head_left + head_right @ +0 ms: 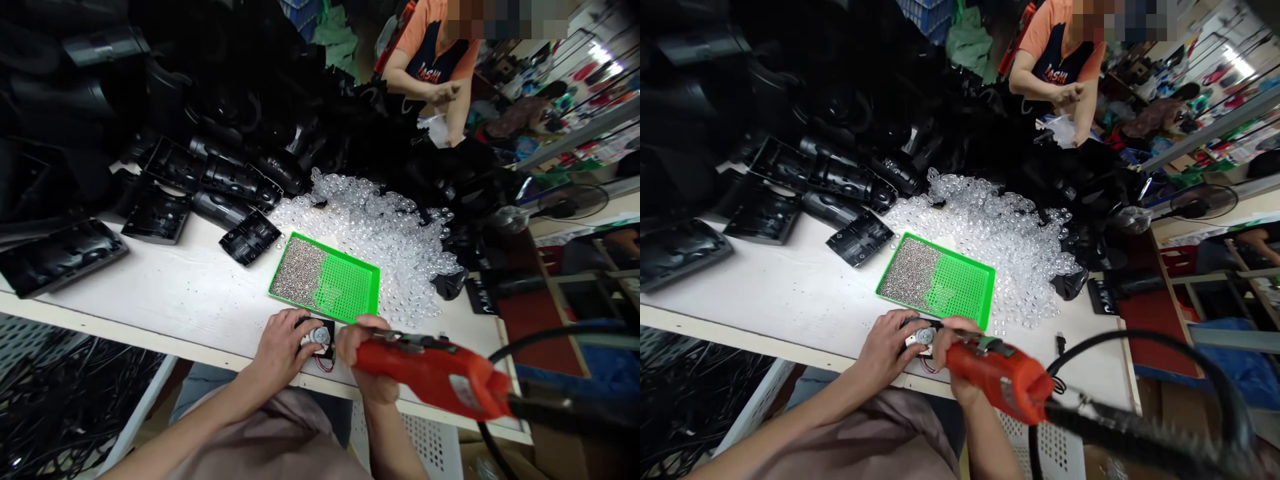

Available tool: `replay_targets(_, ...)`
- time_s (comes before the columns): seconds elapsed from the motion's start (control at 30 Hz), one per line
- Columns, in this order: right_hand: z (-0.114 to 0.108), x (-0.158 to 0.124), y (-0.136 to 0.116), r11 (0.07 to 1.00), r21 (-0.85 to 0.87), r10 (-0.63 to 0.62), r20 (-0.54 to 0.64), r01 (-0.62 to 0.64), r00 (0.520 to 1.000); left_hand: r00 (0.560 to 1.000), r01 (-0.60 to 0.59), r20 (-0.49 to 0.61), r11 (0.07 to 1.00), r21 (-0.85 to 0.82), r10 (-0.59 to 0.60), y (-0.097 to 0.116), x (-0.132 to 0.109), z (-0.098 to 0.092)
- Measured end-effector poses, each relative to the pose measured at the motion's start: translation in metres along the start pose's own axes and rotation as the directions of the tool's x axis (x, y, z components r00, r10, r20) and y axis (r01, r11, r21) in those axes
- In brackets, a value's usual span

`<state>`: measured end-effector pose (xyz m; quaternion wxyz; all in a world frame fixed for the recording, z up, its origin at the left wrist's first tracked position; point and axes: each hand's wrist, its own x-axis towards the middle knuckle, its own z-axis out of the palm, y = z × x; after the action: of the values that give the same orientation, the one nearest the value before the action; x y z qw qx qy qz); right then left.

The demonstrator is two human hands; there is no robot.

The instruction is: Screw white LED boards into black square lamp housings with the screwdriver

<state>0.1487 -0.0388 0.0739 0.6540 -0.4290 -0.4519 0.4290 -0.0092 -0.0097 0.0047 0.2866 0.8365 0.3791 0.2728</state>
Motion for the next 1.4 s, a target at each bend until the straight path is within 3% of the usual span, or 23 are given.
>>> replay_targets(0.1,-0.004,0.025,-0.016,0.980,0.054,-0.191,-0.052,0.194,0.980,1.000,0.009,0.000,1.000,-0.012,-0.009,-0.001,0.001,0.001)
replay_targets(0.17,-0.011,0.046,-0.016,0.971,0.034,-0.236,-0.063,0.238,0.970,1.000,0.007,0.007,1.000,-0.028,-0.007,-0.002,0.002,0.001)
replay_targets(0.27,-0.022,0.072,0.001,0.979,-0.014,-0.203,-0.110,0.203,0.973,1.000,-0.004,0.008,0.998,-0.065,0.004,-0.003,0.000,-0.003)
replay_targets(0.4,-0.028,0.084,0.027,0.993,-0.042,-0.118,-0.150,0.113,0.982,0.999,0.045,-0.012,0.997,-0.057,-0.046,-0.004,-0.006,-0.013)
replay_targets(0.83,-0.028,0.081,0.039,0.996,-0.005,-0.088,-0.114,0.088,0.990,0.996,0.079,0.034,0.997,-0.019,-0.078,-0.003,-0.006,-0.019)
replay_targets(0.97,-0.024,0.083,0.023,0.990,-0.065,-0.129,-0.122,0.122,0.984,0.994,0.096,0.055,0.995,-0.017,-0.095,-0.001,-0.006,-0.019)
replay_targets(1.07,-0.011,0.077,-0.007,0.978,-0.093,-0.200,-0.164,0.187,0.966,0.991,0.113,0.075,0.993,-0.014,-0.112,0.002,-0.005,-0.019)
replay_targets(1.17,0.010,0.061,-0.030,0.984,-0.010,-0.180,-0.104,0.180,0.978,0.990,0.121,0.078,0.992,-0.022,-0.119,0.004,-0.006,-0.018)
replay_targets(1.27,0.029,0.039,-0.030,0.990,0.073,-0.115,-0.053,0.118,0.992,0.989,0.133,0.069,0.991,-0.033,-0.130,0.004,-0.006,-0.018)
replay_targets(1.4,0.041,0.022,-0.010,0.988,0.123,-0.089,-0.066,0.097,0.994,0.991,0.121,0.065,0.992,-0.045,-0.118,0.006,-0.006,-0.019)
